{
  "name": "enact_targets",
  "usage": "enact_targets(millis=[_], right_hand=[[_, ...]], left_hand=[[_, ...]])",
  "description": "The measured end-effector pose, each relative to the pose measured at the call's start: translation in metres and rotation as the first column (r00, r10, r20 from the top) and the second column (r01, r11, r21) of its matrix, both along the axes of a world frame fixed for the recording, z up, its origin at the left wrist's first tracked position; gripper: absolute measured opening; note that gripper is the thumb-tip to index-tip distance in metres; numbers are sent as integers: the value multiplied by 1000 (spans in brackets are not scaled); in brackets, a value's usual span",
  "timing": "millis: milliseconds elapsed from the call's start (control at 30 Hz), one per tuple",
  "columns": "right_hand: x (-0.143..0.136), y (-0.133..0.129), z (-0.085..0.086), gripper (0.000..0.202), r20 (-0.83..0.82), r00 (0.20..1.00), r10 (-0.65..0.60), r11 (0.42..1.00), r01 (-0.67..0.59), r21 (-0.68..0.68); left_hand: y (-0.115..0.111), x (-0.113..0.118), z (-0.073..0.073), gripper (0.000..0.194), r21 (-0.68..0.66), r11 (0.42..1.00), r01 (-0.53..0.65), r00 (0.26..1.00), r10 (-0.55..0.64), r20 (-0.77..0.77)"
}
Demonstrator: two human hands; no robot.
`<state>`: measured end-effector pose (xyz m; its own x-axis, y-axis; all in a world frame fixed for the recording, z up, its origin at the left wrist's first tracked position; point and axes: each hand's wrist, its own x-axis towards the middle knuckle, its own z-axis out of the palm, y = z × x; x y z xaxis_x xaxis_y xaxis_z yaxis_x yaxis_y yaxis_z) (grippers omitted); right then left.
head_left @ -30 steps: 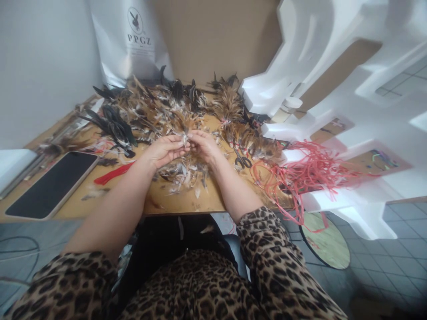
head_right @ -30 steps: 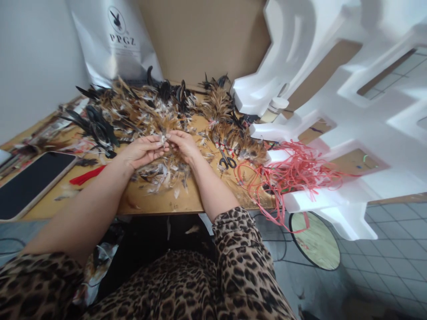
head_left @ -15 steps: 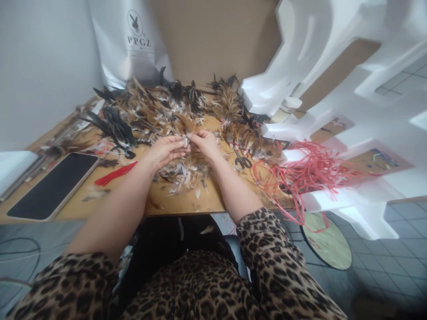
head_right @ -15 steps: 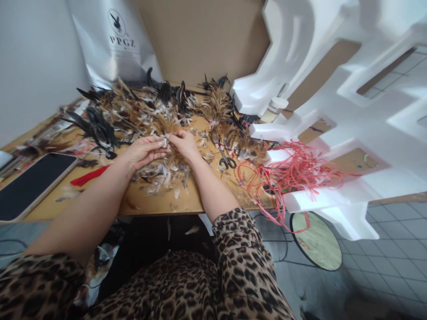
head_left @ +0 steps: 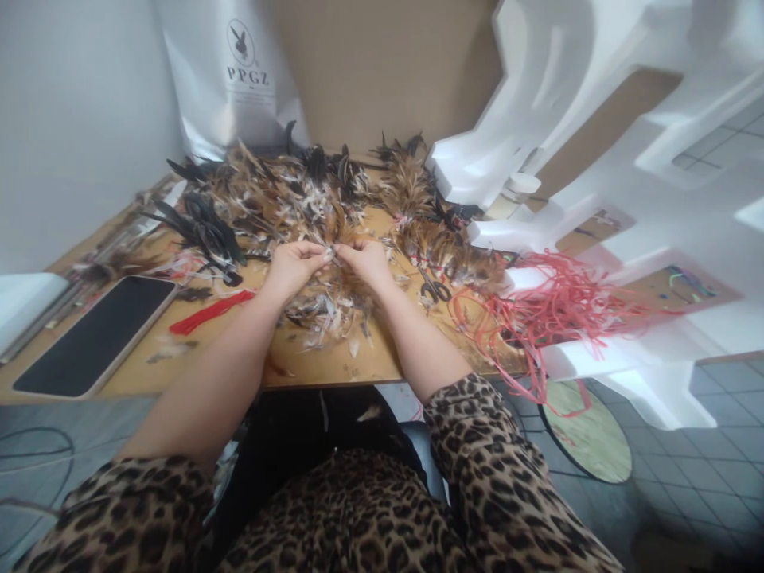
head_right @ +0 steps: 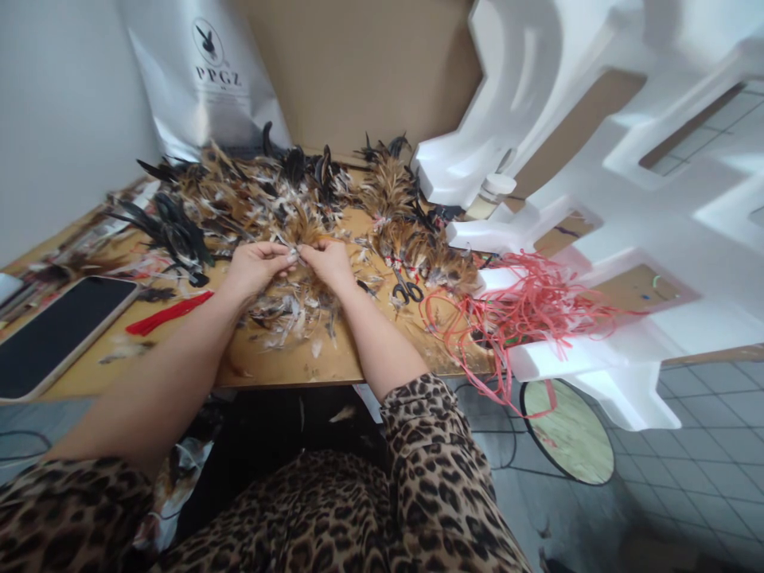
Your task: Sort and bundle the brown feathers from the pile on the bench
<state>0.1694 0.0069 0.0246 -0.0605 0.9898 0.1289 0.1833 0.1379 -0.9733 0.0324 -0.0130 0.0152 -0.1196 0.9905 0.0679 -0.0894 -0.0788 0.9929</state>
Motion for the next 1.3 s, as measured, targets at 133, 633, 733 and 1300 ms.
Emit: enact_targets(millis=[133,633,733,1300], right_hand=[[0,2,-2,22,-62,998,12,999,-15,-38],[0,3,-3,33,-428,865,263,944,-322,-72],[1,4,-4,33,-396,888,234,956,-285,-76],[-5,-1,-2,29,-504,815,285,933,-358,-50]], left_hand=[[0,1,-1,28,4,1000,-15,1000,15,-5],[-3,-11,3,10,-172,920,351,897,-278,343],[-3,-9,4,13,-169,938,302,926,-247,285],[-3,-5,-2,11,-132,859,494,763,-355,540]])
